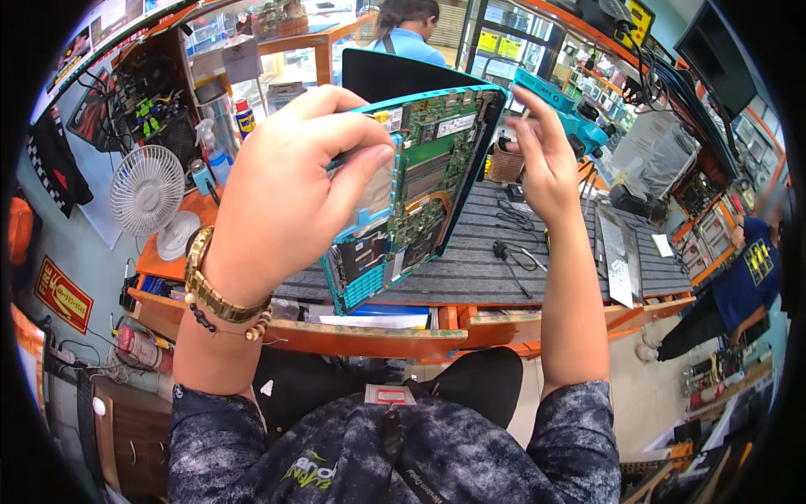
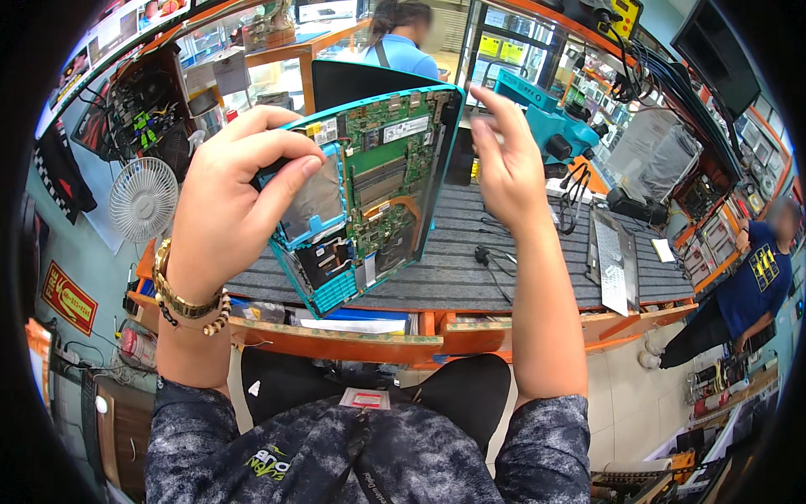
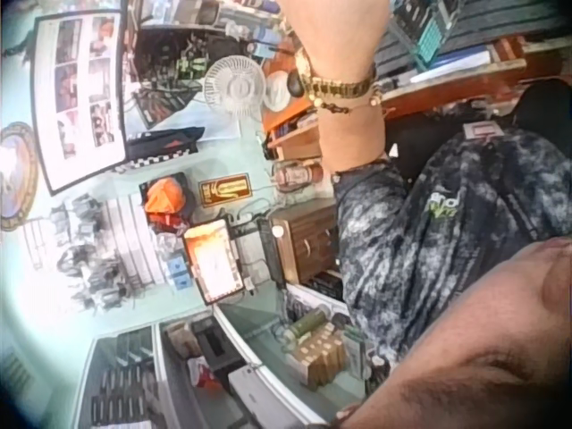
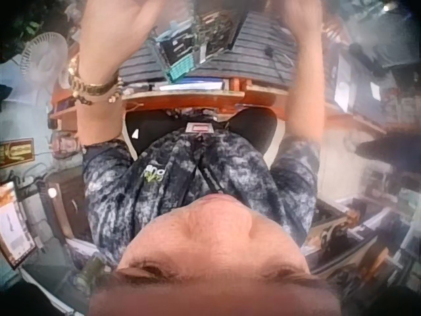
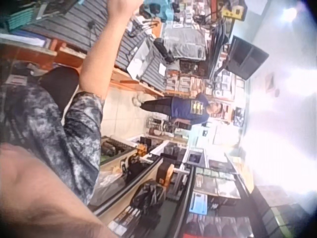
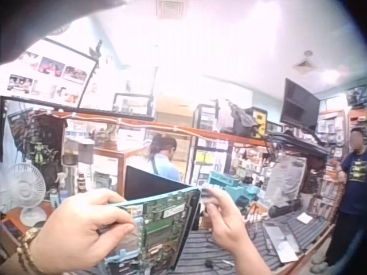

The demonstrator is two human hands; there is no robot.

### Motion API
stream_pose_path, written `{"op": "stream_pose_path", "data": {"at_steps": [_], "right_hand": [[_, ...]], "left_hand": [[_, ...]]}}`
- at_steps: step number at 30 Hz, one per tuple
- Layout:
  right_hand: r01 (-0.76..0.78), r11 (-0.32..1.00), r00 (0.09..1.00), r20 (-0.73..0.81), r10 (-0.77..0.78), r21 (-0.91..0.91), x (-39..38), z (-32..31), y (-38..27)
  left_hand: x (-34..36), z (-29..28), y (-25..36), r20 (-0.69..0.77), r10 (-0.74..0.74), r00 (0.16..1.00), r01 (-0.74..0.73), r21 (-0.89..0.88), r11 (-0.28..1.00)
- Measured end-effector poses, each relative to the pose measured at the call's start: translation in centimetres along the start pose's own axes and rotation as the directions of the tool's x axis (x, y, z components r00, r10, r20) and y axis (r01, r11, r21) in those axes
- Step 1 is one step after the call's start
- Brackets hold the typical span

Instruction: The person selects a component from a storage area, moves to a workbench, and uses a screwdriver to install and secure hardware inside the chassis of an open laptop.

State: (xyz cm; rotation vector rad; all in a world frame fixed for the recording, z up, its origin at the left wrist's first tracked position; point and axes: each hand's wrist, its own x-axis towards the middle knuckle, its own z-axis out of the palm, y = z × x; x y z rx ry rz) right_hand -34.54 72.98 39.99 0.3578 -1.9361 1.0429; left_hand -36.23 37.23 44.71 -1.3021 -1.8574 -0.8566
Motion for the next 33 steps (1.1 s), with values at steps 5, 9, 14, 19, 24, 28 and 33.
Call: {"op": "stream_pose_path", "data": {"at_steps": [5,9,14,19,24,28,33], "right_hand": [[0.158,0.986,0.983,0.1,-0.152,-0.052,3.1,2.4,-1.8],[0.041,0.99,0.992,0.111,-0.056,0.135,3.2,3.0,-0.4],[-0.009,0.98,0.993,0.119,-0.015,0.199,3.0,2.5,-0.4],[-0.012,0.986,0.991,0.137,-0.01,0.164,3.4,2.7,-0.4],[-0.049,0.987,0.993,0.118,0.031,0.151,3.1,2.6,0.2],[-0.026,0.992,0.992,0.123,0.011,0.124,3.1,2.5,0.0],[0.021,0.991,0.993,0.113,-0.036,0.132,3.1,2.8,-0.1]], "left_hand": [[0.0,-0.5,0.5,-0.037,-0.013,0.999,0.011,-0.073,0.997],[-0.3,-3.7,-1.9,-0.276,0.061,0.959,-0.094,-0.109,0.99],[-2.8,-2.8,-11.3,-0.198,-0.457,0.867,0.396,-0.282,0.874],[-11.0,5.8,-26.5,-0.066,-0.611,0.789,0.612,0.182,0.77],[-19.2,12.1,-34.9,0.033,-0.749,0.662,0.691,0.361,0.626],[-21.0,12.9,-36.9,0.006,-0.745,0.667,0.658,0.465,0.592],[-21.6,12.6,-38.1,-0.027,-0.694,0.719,0.606,0.514,0.608]]}}
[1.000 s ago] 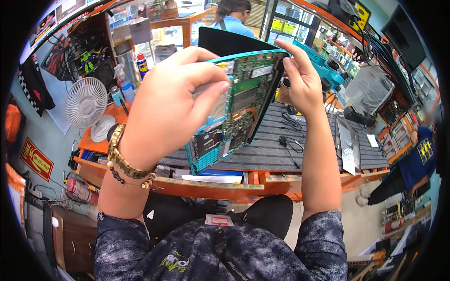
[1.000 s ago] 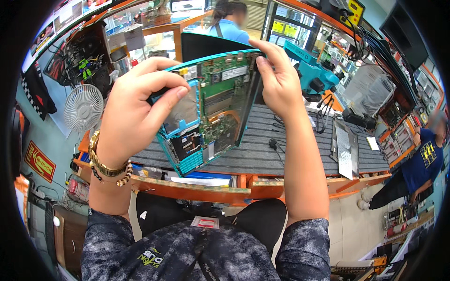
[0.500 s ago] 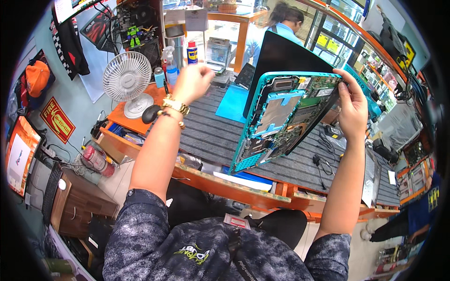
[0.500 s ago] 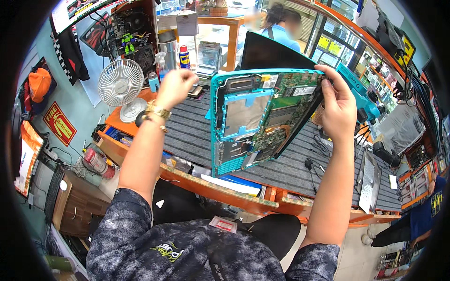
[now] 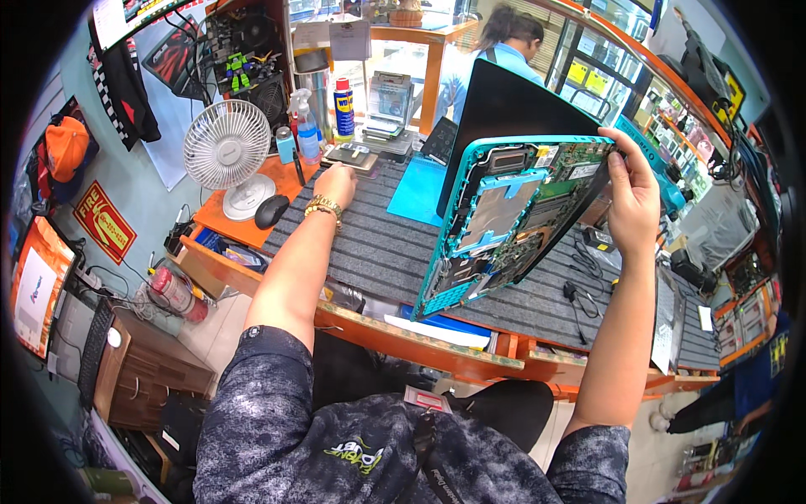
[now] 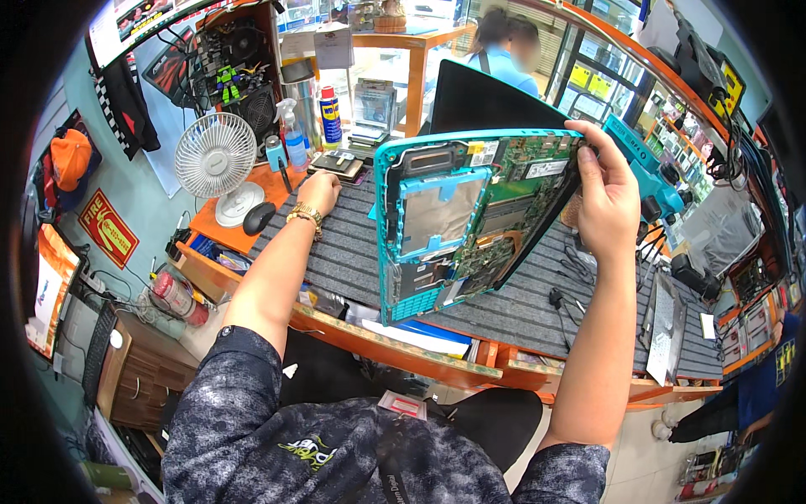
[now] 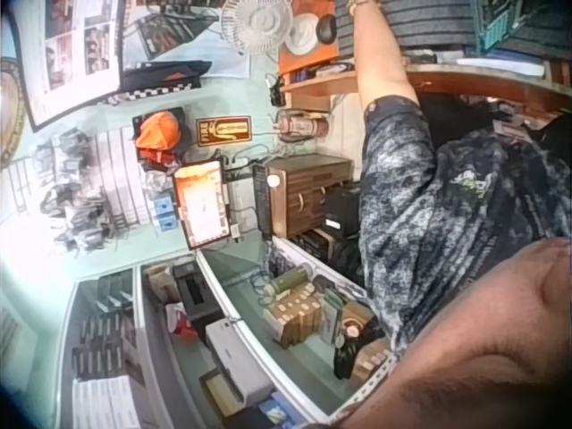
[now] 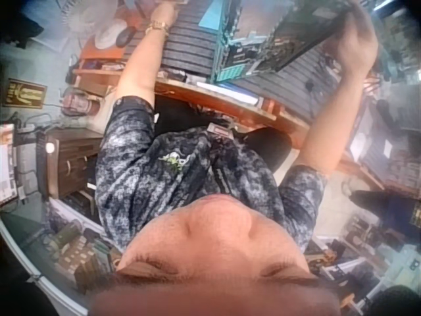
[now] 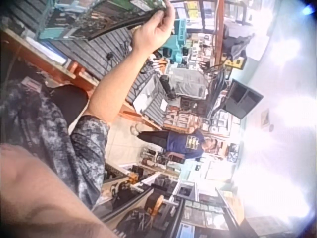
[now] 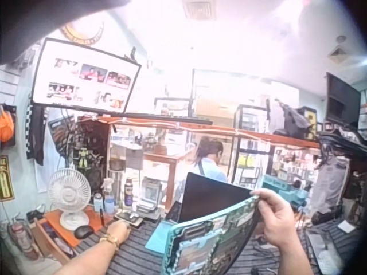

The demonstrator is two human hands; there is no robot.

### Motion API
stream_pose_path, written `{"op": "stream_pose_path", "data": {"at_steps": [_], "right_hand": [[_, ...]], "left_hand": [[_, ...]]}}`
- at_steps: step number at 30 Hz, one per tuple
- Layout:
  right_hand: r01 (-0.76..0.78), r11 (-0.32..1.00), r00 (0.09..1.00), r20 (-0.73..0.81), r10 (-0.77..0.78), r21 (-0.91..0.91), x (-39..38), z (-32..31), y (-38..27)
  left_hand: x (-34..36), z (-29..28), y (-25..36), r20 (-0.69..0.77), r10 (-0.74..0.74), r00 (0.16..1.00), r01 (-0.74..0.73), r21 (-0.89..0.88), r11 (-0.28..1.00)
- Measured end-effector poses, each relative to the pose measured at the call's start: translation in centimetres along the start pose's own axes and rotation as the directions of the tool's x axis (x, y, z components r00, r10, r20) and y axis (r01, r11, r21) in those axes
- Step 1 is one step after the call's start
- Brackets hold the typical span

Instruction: The person selects a component from a storage area, moves to a workbench, and uses a screwdriver to install and secure hardware inside the chassis of an open laptop.

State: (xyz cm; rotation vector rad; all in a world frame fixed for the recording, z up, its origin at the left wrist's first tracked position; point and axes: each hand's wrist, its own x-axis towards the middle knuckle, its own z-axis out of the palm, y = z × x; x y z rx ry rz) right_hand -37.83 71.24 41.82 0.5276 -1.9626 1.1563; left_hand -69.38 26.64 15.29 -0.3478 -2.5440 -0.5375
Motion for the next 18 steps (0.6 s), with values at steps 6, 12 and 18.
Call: {"op": "stream_pose_path", "data": {"at_steps": [6,12,18], "right_hand": [[0.005,1.0,1.0,0.024,-0.005,-0.005,0.1,-0.1,-0.4],[0.011,0.998,1.0,0.005,-0.011,0.061,0.1,0.3,-0.4],[0.002,0.999,1.0,-0.017,-0.001,0.034,0.2,0.2,-0.2]], "left_hand": [[1.0,-0.1,-0.8,0.083,-0.103,0.991,0.115,-0.148,0.982],[1.4,-1.7,-2.8,0.01,-0.081,0.997,0.081,-0.192,0.978],[2.7,-5.3,-0.9,-0.142,-0.185,0.972,0.128,-0.34,0.932]]}}
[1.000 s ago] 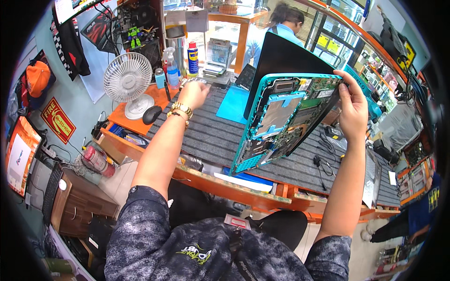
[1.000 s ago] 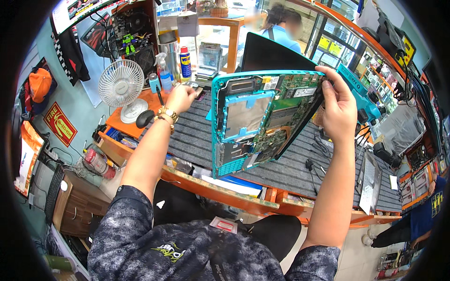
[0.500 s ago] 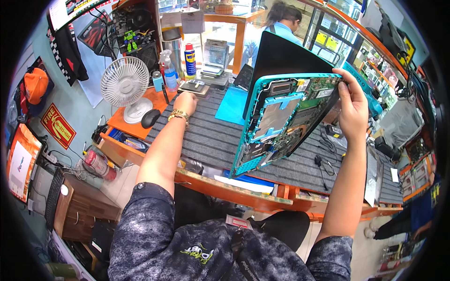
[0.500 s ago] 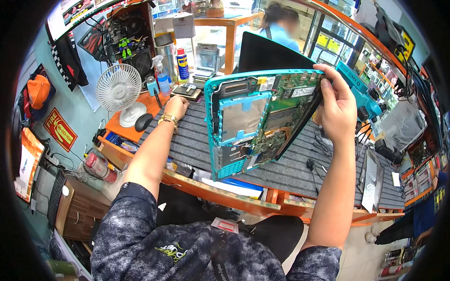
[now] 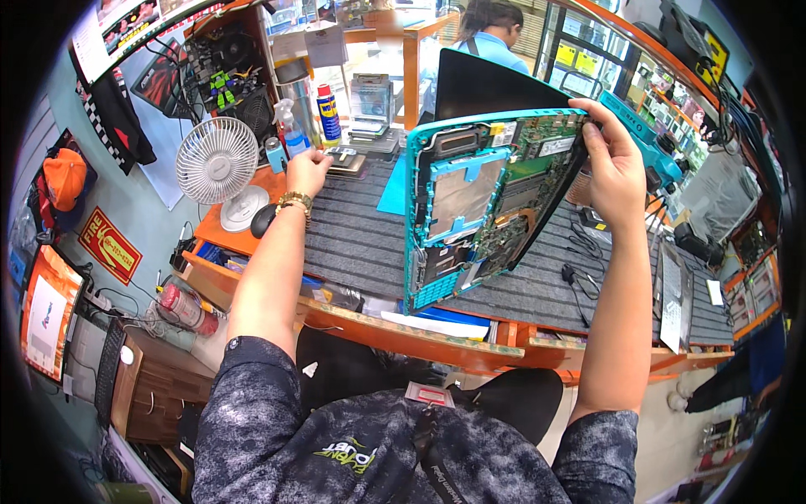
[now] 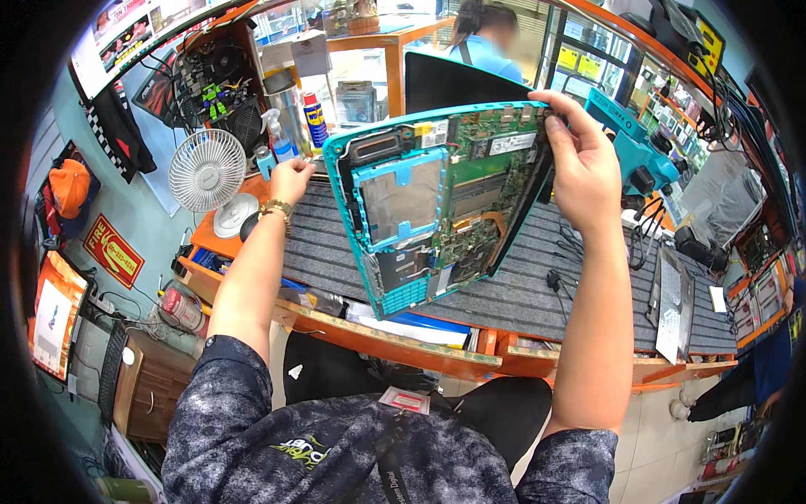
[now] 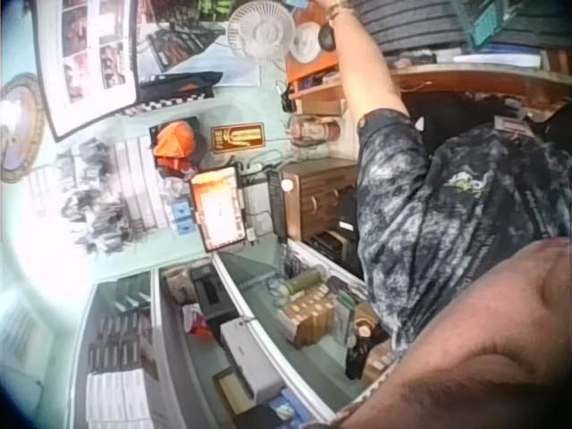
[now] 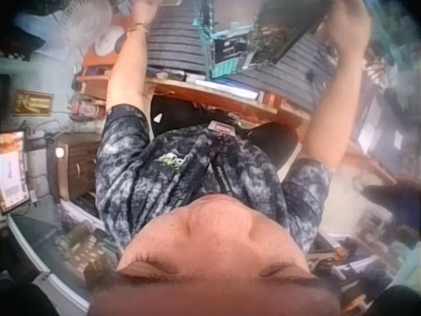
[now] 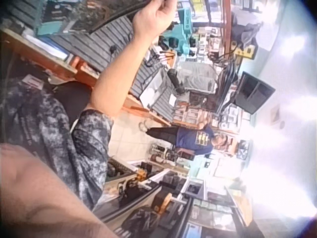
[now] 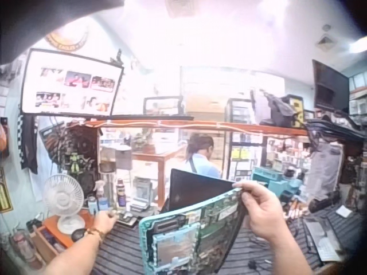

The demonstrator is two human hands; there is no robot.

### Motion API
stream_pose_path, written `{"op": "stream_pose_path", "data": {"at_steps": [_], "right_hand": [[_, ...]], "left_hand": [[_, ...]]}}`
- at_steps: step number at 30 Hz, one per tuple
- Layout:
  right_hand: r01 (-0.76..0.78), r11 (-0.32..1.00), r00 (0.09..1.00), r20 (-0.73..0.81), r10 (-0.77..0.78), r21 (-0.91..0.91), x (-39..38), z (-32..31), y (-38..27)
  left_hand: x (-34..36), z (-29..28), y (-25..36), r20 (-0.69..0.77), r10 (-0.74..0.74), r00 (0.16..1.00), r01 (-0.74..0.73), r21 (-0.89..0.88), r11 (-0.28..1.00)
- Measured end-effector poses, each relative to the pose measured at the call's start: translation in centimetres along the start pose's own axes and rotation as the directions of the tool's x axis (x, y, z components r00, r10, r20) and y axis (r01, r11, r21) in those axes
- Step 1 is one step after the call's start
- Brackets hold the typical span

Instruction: The person selects a component from a storage area, moves to a workbench, and uses a screwdriver to install and secure hardware inside the chassis of an open laptop.

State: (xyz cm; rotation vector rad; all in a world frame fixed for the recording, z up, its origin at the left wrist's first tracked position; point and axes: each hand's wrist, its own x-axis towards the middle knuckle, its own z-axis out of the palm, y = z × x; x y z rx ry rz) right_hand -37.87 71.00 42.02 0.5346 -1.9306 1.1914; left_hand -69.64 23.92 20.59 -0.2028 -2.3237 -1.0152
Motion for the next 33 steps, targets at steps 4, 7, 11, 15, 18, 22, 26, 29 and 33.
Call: {"op": "stream_pose_path", "data": {"at_steps": [4,7,11,15,18,22,26,29,33], "right_hand": [[0.024,0.999,1.0,0.013,-0.024,0.033,0.1,-0.2,0.0],[-0.036,0.999,0.999,0.011,0.036,0.024,0.2,-0.2,0.4],[-0.045,0.997,0.999,0.027,0.044,0.057,0.2,-1.1,-0.1],[-0.032,0.991,0.998,-0.045,0.038,0.127,0.2,-0.6,0.3],[0.033,0.993,0.995,-0.099,-0.022,0.111,0.0,-0.8,0.6],[-0.091,0.981,0.988,-0.105,0.11,0.17,-0.2,-1.1,0.3],[-0.095,0.991,0.987,-0.119,0.106,0.097,-0.2,-1.5,0.0],[-0.093,0.992,0.985,-0.136,0.104,0.085,-0.3,-1.2,-0.2],[-0.107,0.991,0.978,-0.17,0.118,0.075,-0.5,-1.2,1.0]], "left_hand": [[2.0,-2.1,6.4,-0.056,0.102,0.993,-0.111,-0.209,0.972],[3.2,-3.9,13.7,0.095,0.202,0.975,-0.112,-0.575,0.811],[2.2,-8.3,27.9,0.356,0.508,0.784,-0.069,-0.764,0.642],[1.3,-11.0,36.7,0.326,0.726,0.606,-0.228,-0.803,0.551],[0.8,-9.6,40.7,0.266,0.837,0.478,-0.538,-0.665,0.519],[0.5,-6.8,44.4,0.198,0.938,0.284,-0.752,-0.561,0.346],[0.2,-5.9,46.5,0.517,0.802,0.299,-0.468,-0.653,0.595],[1.3,-5.0,47.0,0.558,0.789,0.259,-0.435,-0.662,0.611],[2.0,-4.8,48.3,0.64,0.724,0.259,-0.647,-0.442,0.622]]}}
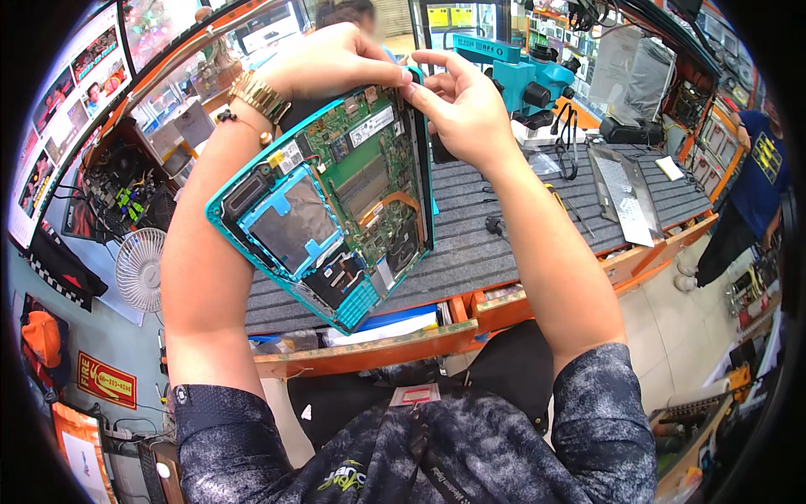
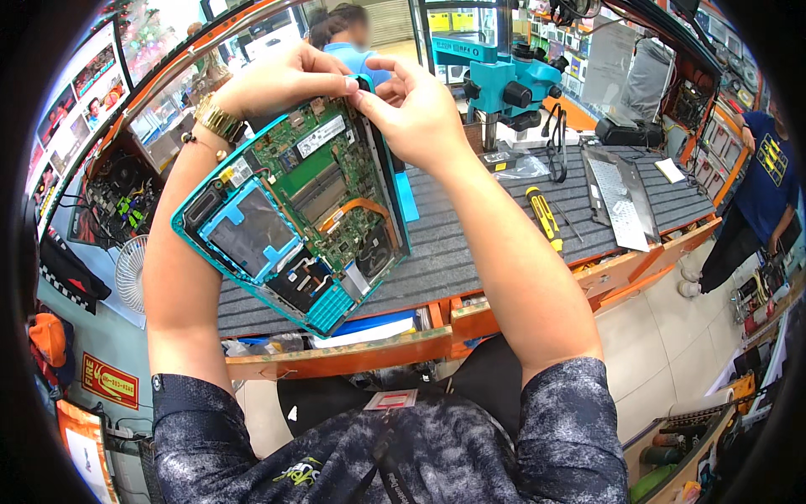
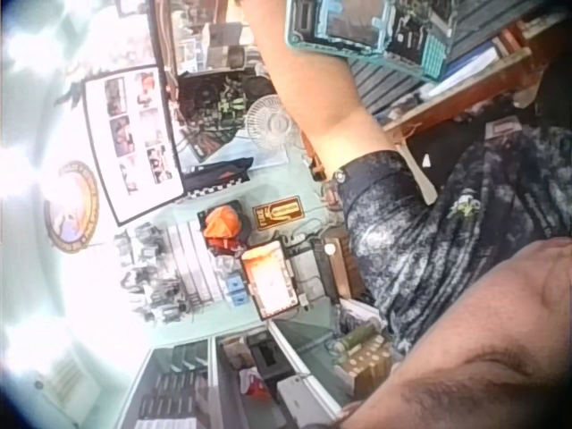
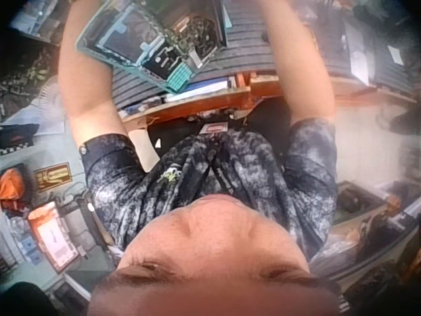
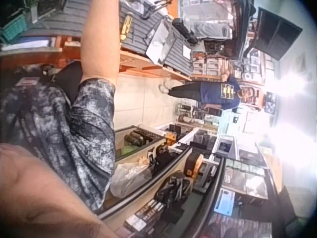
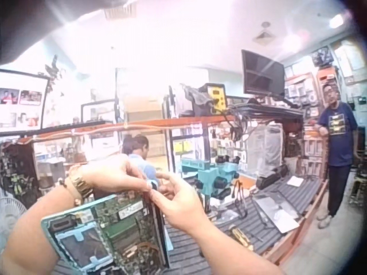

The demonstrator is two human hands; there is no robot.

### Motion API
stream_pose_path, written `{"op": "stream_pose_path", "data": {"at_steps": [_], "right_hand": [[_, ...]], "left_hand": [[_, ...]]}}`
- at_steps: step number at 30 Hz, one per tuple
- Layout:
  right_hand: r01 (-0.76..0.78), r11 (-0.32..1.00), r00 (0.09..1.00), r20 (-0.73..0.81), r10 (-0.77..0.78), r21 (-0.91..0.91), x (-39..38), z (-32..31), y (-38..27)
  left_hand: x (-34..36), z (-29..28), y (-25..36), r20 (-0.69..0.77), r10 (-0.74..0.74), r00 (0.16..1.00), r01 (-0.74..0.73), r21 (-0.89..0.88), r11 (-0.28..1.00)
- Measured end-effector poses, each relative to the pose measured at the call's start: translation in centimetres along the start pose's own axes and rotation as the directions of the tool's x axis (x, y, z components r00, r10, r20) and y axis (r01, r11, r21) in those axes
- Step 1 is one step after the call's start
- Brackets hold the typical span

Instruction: The person selects a component from a storage area, moves to a workbench, and uses a screwdriver to install and secure hardware inside the chassis of an open laptop.

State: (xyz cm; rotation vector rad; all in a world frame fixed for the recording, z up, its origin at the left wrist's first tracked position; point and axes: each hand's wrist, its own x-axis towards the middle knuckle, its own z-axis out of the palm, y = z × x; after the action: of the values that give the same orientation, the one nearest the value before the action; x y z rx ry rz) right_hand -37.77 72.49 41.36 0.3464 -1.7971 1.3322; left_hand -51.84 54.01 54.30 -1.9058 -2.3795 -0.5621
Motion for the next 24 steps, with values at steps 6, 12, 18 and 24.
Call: {"op": "stream_pose_path", "data": {"at_steps": [6,12,18,24], "right_hand": [[0.023,0.999,0.998,-0.05,-0.025,-0.037,-1.0,0.8,0.0],[-0.018,1.0,0.989,-0.145,0.016,-0.014,-3.6,-1.8,0.4],[-0.149,0.983,0.966,-0.227,0.122,-0.106,-6.2,-7.5,3.5],[-0.406,0.328,0.859,-0.234,0.455,-0.853,-10.3,-17.0,7.4]], "left_hand": [[-0.3,-0.5,1.7,0.01,-0.002,1.0,0.001,0.085,0.996],[-0.9,0.3,2.2,0.021,-0.009,1.0,0.009,-0.006,1.0],[-2.2,-1.0,3.3,0.066,0.004,0.998,-0.01,0.088,0.996],[-2.6,-1.0,5.8,-0.005,-0.221,0.975,0.219,0.158,0.963]]}}
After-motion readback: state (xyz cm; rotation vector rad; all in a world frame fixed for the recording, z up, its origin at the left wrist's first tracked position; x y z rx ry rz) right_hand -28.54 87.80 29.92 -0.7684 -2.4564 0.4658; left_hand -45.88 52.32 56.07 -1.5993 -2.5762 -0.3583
